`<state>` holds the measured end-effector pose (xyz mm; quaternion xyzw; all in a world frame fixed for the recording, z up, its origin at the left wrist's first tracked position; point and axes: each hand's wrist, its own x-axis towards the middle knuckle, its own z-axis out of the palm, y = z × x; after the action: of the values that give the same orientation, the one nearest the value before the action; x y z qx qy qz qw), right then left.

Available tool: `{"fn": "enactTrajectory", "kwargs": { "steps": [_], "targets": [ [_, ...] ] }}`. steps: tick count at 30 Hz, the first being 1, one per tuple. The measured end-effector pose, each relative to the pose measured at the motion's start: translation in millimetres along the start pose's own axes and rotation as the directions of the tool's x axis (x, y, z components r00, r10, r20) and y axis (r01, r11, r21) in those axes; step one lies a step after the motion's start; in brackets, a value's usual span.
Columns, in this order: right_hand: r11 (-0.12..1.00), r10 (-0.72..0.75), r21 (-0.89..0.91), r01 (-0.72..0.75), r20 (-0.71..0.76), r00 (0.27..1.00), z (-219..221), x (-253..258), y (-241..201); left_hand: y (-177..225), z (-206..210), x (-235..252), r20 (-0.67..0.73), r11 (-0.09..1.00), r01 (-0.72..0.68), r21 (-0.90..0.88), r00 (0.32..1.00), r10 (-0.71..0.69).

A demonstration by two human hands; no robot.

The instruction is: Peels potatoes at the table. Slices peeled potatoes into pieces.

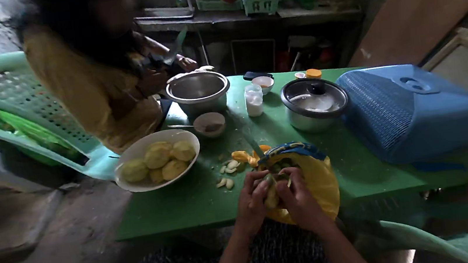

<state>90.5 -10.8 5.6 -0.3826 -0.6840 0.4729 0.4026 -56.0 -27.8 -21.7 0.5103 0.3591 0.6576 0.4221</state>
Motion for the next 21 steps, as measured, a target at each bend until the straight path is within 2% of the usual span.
{"fn": "enactTrajectory", "kwargs": {
  "steps": [3,6,8,10,15,18,21],
  "targets": [
    [0.998,0.052,0.033,-0.051,-0.043,0.998,-2.6,6.0,2.8,0.7,1.8,-0.5,0.001,1.000,0.006,-0.007,1.000,-0.006],
    [1.000,0.026,0.004,-0.025,-0.072,0.997,-3.1,3.9,4.3,-2.5,4.7,3.7,-0.173,0.992,0.083,-0.098,0.980,-0.099],
    [0.998,0.006,-0.060,-0.009,-0.052,0.999,-4.7,-1.8,2.0,-3.0,2.1,8.0,-0.237,0.992,0.082,-0.094,0.966,-0.103],
    [0.985,-0.060,-0.166,0.053,-0.033,0.998,-1.1,-8.9,2.8,-2.1,1.8,10.4,-0.251,0.991,0.060,-0.116,0.964,-0.088],
    [0.923,-0.095,-0.369,0.106,0.047,0.994,9.5,-25.1,-0.4,4.1,8.7,7.1,-0.276,0.983,0.044,-0.178,0.957,-0.093],
    [0.893,-0.104,-0.435,0.114,0.047,0.994,9.5,-26.7,-0.1,4.4,10.0,5.2,-0.280,0.988,0.054,-0.146,0.956,-0.093],
    [0.874,-0.129,-0.464,0.142,0.061,0.990,7.7,-28.9,-2.4,5.7,13.8,4.1,-0.276,0.983,0.017,-0.185,0.959,-0.068]
  ]
}}
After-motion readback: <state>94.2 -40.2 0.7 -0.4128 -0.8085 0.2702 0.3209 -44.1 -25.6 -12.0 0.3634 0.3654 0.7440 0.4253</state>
